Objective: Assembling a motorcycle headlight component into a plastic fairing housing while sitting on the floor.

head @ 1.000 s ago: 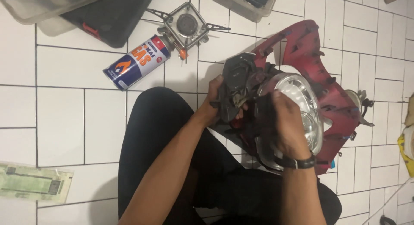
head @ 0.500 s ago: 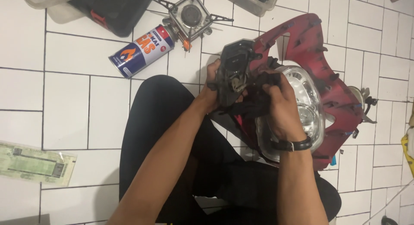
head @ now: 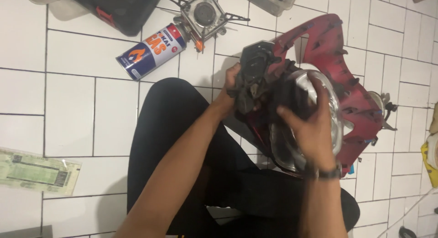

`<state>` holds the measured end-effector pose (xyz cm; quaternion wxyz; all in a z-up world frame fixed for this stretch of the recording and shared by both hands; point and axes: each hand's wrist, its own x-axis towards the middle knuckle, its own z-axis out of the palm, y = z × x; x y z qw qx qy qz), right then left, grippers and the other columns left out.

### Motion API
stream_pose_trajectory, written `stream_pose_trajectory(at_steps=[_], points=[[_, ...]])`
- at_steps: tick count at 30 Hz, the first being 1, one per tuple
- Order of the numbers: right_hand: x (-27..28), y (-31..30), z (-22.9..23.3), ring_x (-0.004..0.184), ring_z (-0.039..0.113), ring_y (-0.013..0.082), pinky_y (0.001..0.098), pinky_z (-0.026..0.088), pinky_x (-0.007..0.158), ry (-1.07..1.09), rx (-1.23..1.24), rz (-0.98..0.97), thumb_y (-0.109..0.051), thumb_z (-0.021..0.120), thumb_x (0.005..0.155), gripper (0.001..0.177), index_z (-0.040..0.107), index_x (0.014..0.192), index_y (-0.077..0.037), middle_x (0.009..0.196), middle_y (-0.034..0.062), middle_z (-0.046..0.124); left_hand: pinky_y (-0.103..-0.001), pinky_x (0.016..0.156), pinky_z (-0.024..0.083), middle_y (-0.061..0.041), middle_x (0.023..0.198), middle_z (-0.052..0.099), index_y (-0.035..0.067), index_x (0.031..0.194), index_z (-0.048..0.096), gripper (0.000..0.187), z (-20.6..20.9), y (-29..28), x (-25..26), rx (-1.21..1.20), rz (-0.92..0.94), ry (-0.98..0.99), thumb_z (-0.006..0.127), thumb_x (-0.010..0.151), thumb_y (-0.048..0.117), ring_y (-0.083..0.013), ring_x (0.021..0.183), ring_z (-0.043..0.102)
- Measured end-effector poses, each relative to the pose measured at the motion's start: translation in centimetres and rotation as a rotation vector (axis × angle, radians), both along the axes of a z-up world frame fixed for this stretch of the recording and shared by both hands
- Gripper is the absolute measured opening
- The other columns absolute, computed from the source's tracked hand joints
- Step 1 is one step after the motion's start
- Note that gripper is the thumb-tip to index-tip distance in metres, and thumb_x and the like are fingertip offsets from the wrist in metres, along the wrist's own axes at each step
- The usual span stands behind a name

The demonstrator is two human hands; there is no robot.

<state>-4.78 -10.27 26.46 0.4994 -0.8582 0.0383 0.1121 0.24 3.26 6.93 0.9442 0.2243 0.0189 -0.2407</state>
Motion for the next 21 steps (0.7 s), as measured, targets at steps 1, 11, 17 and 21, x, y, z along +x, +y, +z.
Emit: stream_pose_trajectory(at_steps=[1,11,17,21], points=[[-1.7,-0.6,-0.5,0.112,0.07,0.0232,0.0352,0.055,0.096,-0.057,-0.239,0.007,-0.001,0.077,0.081,0.065,0.048,0.139,-0.002,0.122,0.0149,0.07,-0.039,0.063,0.057,-0.019,0.088,0.071,-0.002,0.116,0.065,0.09,-0.5,-0.2,0.2,0.007,0.002,-0.029,0.023,0.099,0.075,-0.0282,0.071,0.069],[-9.7,-4.8,-3.0,0.094,0.07,0.029,0.0376,0.054,0.083,-0.063,-0.531,-0.251,-0.004,0.078,0.085,0.041,0.061,0.122,0.004,0.106,0.0206,0.072,-0.039,0.055,0.062,-0.02,0.082,0.072,0.0,0.125,0.061,0.091,2.3,1.5,1.4,0.231,-0.089,-0.177,0.03,0.089,0.078,-0.0278,0.064,0.073],[-7.3,-5.3,-0.3,0.104,0.067,0.0187,0.0304,0.055,0.089,-0.012,0.268,-0.491,0.0,0.064,0.094,0.032,0.058,0.125,-0.004,0.117,0.009,0.068,-0.039,0.056,0.06,-0.021,0.086,0.074,0.001,0.124,0.062,0.094,0.9,0.7,1.4,0.115,-0.172,-0.223,0.021,0.089,0.078,-0.0287,0.066,0.073],[-5.1,-4.3,-0.7,0.111,0.067,0.0192,0.0327,0.055,0.099,-0.199,0.411,-0.468,0.001,0.061,0.097,0.029,0.057,0.126,-0.004,0.12,0.0077,0.068,-0.038,0.06,0.059,-0.023,0.086,0.075,-0.002,0.121,0.065,0.097,1.2,1.2,1.2,0.069,-0.232,-0.153,0.017,0.092,0.077,-0.0293,0.068,0.072]])
